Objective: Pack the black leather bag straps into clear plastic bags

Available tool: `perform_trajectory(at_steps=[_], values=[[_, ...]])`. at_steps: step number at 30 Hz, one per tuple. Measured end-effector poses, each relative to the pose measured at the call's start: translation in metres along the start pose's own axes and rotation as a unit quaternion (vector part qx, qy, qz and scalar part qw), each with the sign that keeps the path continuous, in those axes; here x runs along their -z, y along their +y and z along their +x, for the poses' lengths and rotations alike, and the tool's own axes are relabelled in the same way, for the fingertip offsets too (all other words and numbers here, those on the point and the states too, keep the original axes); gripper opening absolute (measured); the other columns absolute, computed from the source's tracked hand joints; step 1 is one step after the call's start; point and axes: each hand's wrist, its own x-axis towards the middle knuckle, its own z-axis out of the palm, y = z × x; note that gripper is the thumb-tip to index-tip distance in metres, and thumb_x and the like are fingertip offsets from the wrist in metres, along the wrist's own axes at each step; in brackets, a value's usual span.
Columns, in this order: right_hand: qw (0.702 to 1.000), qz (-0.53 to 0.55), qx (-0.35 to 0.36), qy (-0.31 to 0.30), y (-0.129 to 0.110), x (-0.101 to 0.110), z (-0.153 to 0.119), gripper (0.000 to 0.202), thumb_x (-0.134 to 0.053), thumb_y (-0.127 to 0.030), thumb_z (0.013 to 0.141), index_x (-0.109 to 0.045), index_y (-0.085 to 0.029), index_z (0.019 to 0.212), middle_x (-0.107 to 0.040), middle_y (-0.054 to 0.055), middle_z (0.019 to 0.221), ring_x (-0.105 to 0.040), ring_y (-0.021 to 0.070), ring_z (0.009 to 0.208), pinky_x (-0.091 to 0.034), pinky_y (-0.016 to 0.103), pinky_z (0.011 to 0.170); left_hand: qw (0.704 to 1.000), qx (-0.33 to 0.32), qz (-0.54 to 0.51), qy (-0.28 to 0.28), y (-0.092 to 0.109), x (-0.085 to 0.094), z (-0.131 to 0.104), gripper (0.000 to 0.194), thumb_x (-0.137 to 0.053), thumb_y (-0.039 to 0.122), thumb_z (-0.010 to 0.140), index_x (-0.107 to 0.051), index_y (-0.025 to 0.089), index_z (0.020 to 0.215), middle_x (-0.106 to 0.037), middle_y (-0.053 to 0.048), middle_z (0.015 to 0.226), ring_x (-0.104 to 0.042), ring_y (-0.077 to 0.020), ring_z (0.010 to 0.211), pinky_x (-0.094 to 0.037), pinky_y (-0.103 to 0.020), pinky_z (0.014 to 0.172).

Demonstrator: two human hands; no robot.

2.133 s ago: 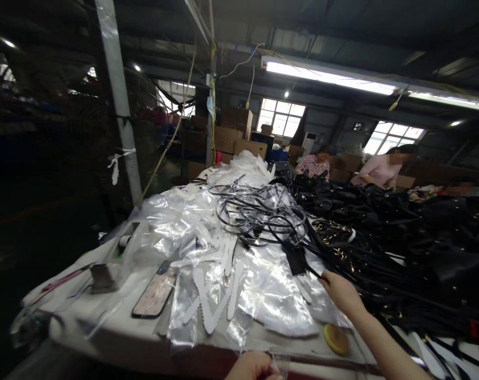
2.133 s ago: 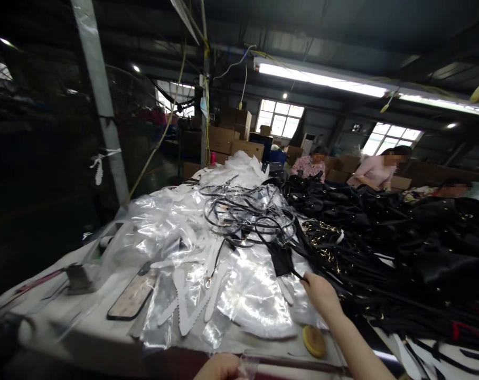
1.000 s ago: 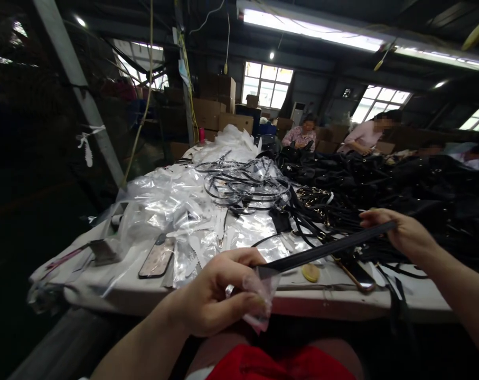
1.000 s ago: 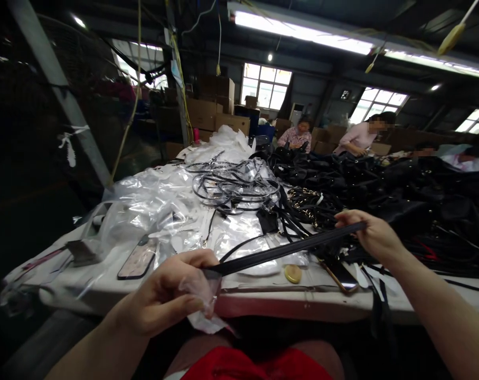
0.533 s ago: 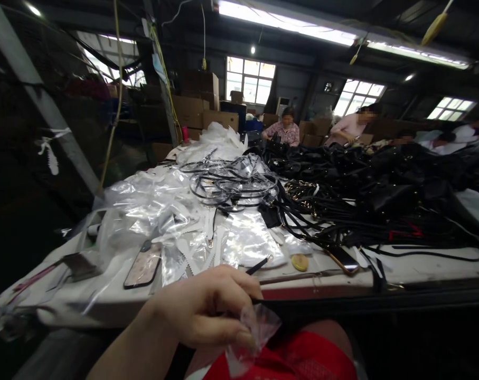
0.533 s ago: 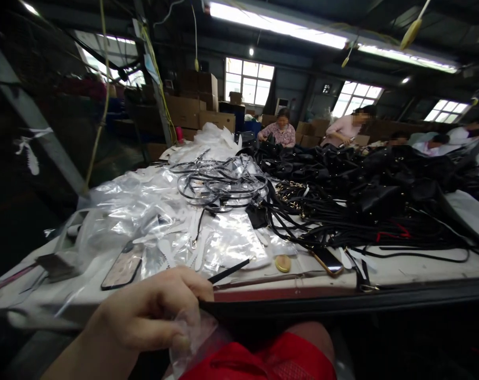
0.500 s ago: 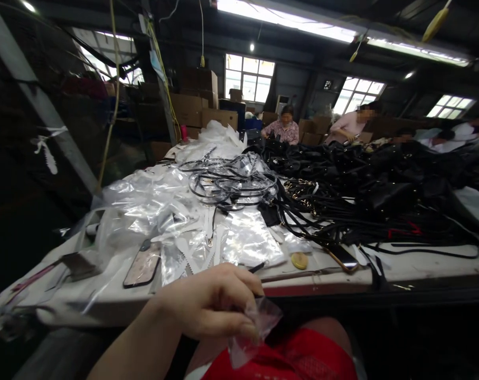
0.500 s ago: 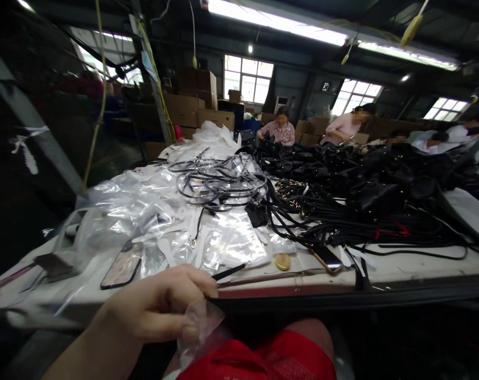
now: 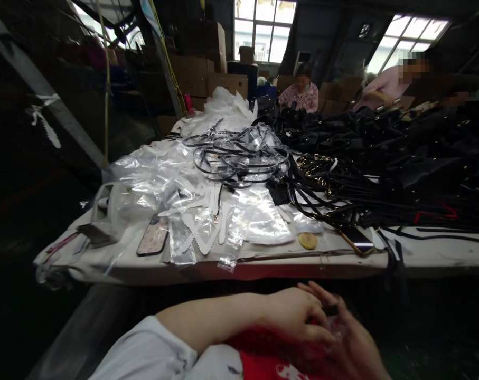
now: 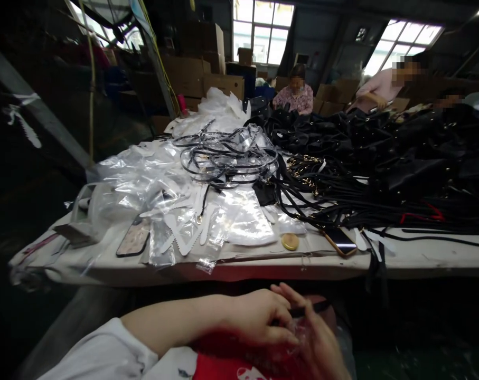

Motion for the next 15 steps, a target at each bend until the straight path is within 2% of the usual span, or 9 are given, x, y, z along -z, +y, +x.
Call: perform_trajectory(at_steps=[1,3,4,5,7,9,11,13,15], values=[[0.998,0.046,-0.020,0.040,0.000,0.015,0.004,0.046,-0.043,-0.057,0.097,-0.075,-0.024,0.103,-0.075,0.011,0.103,-0.071,0.0285,0.091,-0.059,0.047,0.079,1.000,0.000,-0.005,-0.001,-0.003,0.004,-0.002,0.016,-0.070,0.032,0.086,-0.076,0.018,0.085,-0.070,-0.003,0.083,-0.063,-0.0145,0.078,-0.047,-0.020,0.071],[0.975,0.132,-0.034,0.176,-0.004,0.048,0.013,0.034,-0.053,-0.053,0.092,-0.076,-0.029,0.082,-0.076,0.006,0.084,-0.072,0.0246,0.077,-0.060,0.041,0.071,1.000,-0.012,-0.023,0.000,-0.006,0.015,-0.007,0.015,-0.072,0.031,0.084,-0.076,0.016,0.084,-0.069,-0.004,0.086,-0.063,-0.0143,0.080,-0.046,-0.020,0.074],[0.958,0.146,-0.012,0.247,-0.007,0.061,0.018,0.030,-0.057,-0.049,0.090,-0.074,-0.030,0.074,-0.074,0.003,0.076,-0.070,0.0216,0.072,-0.061,0.036,0.068,0.999,-0.018,-0.033,0.005,-0.008,0.021,-0.008,0.014,-0.073,0.029,0.084,-0.076,0.016,0.085,-0.068,-0.004,0.088,-0.063,-0.0143,0.081,-0.046,-0.020,0.076],[0.947,0.151,0.010,0.285,-0.011,0.069,0.021,0.028,-0.059,-0.048,0.090,-0.074,-0.031,0.073,-0.073,0.002,0.076,-0.070,0.0200,0.073,-0.061,0.033,0.069,0.999,-0.020,-0.041,0.013,-0.010,0.024,-0.008,0.014,-0.072,0.028,0.085,-0.075,0.014,0.086,-0.068,-0.005,0.088,-0.063,-0.0145,0.082,-0.046,-0.020,0.077],[0.961,0.124,0.023,0.246,-0.019,0.065,0.022,0.019,-0.065,-0.046,0.086,-0.074,-0.031,0.079,-0.073,0.002,0.082,-0.070,0.0196,0.078,-0.060,0.030,0.070,0.998,-0.020,-0.044,0.030,-0.013,0.027,-0.006,0.015,-0.069,0.027,0.087,-0.075,0.012,0.087,-0.068,-0.006,0.087,-0.064,-0.0147,0.082,-0.046,-0.021,0.077],[0.991,0.042,-0.008,0.130,-0.022,0.041,0.018,0.024,-0.069,-0.048,0.083,-0.075,-0.026,0.090,-0.076,0.006,0.092,-0.071,0.0234,0.084,-0.061,0.034,0.074,0.998,-0.024,-0.036,0.043,-0.017,0.025,-0.002,0.018,-0.068,0.028,0.088,-0.075,0.012,0.089,-0.069,-0.007,0.088,-0.064,-0.0152,0.083,-0.047,-0.021,0.077],[0.997,-0.052,-0.038,0.047,-0.022,0.019,0.013,0.035,-0.066,-0.052,0.085,-0.075,-0.022,0.099,-0.077,0.010,0.100,-0.072,0.0264,0.086,-0.061,0.037,0.076,0.998,-0.023,-0.010,0.062,-0.022,0.022,0.000,0.019,-0.069,0.030,0.087,-0.075,0.012,0.090,-0.070,-0.007,0.090,-0.064,-0.0154,0.083,-0.047,-0.022,0.076],[0.994,-0.089,-0.052,0.022,-0.019,0.012,0.009,0.041,-0.059,-0.054,0.090,-0.074,-0.020,0.107,-0.077,0.012,0.099,-0.074,0.0269,0.082,-0.062,0.037,0.074,0.996,-0.013,0.037,0.086,-0.027,0.023,0.000,0.016,-0.071,0.029,0.085,-0.075,0.013,0.086,-0.070,-0.006,0.090,-0.064,-0.0149,0.082,-0.046,-0.022,0.076],[0.994,-0.095,-0.033,0.046,-0.019,0.022,0.007,0.042,-0.056,-0.054,0.092,-0.073,-0.020,0.109,-0.078,0.011,0.098,-0.075,0.0262,0.079,-0.063,0.034,0.072,0.991,0.004,0.094,0.099,-0.032,0.027,-0.003,0.011,-0.071,0.025,0.084,-0.074,0.015,0.082,-0.070,-0.005,0.091,-0.064,-0.0143,0.081,-0.046,-0.022,0.074]])
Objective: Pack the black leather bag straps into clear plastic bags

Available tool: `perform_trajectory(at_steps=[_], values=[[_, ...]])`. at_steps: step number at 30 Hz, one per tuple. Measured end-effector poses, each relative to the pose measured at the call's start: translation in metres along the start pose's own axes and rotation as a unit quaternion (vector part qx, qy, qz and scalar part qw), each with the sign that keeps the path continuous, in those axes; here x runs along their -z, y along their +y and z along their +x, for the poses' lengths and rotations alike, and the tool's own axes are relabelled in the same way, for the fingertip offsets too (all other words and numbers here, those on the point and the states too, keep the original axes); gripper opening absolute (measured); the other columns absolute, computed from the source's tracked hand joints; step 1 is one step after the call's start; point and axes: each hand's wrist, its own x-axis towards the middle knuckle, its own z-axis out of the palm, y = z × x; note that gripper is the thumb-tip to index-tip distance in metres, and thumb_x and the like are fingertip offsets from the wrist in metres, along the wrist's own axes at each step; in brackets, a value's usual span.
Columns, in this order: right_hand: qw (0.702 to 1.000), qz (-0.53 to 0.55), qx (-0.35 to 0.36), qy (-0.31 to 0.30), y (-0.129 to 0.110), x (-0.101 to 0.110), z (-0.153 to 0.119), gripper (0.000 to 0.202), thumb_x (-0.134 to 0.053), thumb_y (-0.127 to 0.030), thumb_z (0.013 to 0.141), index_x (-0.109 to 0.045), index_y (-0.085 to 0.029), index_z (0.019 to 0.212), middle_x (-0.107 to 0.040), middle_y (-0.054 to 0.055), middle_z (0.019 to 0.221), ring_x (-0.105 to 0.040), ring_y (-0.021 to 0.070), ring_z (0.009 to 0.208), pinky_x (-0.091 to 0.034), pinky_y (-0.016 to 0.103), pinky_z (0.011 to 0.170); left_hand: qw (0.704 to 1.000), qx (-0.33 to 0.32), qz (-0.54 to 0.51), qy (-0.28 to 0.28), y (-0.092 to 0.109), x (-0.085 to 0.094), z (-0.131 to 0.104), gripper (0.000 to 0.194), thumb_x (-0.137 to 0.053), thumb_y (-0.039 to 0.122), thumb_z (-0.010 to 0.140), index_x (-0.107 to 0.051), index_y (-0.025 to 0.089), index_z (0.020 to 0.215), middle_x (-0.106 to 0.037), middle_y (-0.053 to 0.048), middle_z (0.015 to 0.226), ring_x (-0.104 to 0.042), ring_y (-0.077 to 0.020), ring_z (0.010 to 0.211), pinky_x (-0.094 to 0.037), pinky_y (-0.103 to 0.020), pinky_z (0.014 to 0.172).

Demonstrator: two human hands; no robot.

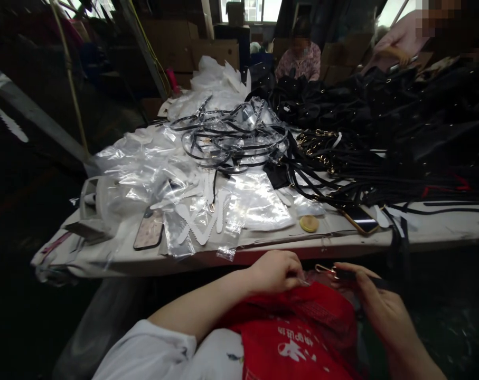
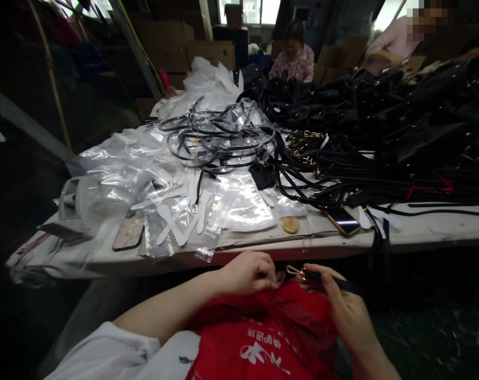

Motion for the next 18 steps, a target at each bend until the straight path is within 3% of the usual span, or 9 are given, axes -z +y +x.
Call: perform_trajectory(at_steps=[3,5,11,14,18], values=[[0.995,-0.044,0.067,0.055,0.000,0.026,0.000,0.035,-0.057,-0.049,0.093,-0.075,-0.023,0.106,-0.077,0.008,0.102,-0.074,0.0245,0.088,-0.061,0.029,0.077,0.997,0.014,0.077,-0.011,-0.007,0.006,-0.002,0.007,-0.069,0.022,0.083,-0.074,0.016,0.082,-0.070,-0.004,0.092,-0.064,-0.0148,0.081,-0.045,-0.022,0.072],[0.990,-0.079,0.107,0.050,-0.006,0.035,-0.002,0.032,-0.055,-0.047,0.094,-0.077,-0.024,0.104,-0.077,0.007,0.102,-0.073,0.0237,0.090,-0.060,0.027,0.081,0.993,0.020,0.110,-0.032,-0.008,0.007,-0.002,0.008,-0.068,0.022,0.084,-0.074,0.017,0.083,-0.070,-0.004,0.092,-0.064,-0.0152,0.081,-0.045,-0.022,0.071],[0.970,-0.171,0.145,-0.092,-0.027,0.011,-0.002,0.031,-0.050,-0.042,0.097,-0.076,-0.026,0.107,-0.075,0.007,0.110,-0.069,0.0266,0.104,-0.058,0.034,0.090,0.984,0.008,0.153,-0.088,-0.002,0.001,0.006,0.010,-0.066,0.022,0.083,-0.074,0.018,0.088,-0.071,-0.004,0.097,-0.065,-0.0172,0.084,-0.047,-0.024,0.073],[0.957,-0.208,0.147,-0.137,-0.030,0.002,0.002,0.030,-0.050,-0.040,0.098,-0.075,-0.026,0.104,-0.075,0.008,0.106,-0.069,0.0249,0.101,-0.057,0.034,0.089,0.987,-0.002,0.122,-0.100,-0.003,0.003,0.007,0.012,-0.067,0.027,0.084,-0.074,0.017,0.087,-0.071,-0.006,0.096,-0.064,-0.0179,0.085,-0.047,-0.024,0.075],[0.962,-0.193,0.126,-0.143,-0.026,0.006,0.002,0.031,-0.048,-0.040,0.099,-0.075,-0.025,0.105,-0.074,0.008,0.106,-0.068,0.0246,0.102,-0.055,0.034,0.090,0.992,0.022,-0.033,-0.124,-0.012,0.007,0.004,0.021,-0.065,0.034,0.089,-0.074,0.017,0.098,-0.073,-0.004,0.094,-0.066,-0.0150,0.083,-0.047,-0.020,0.075]])
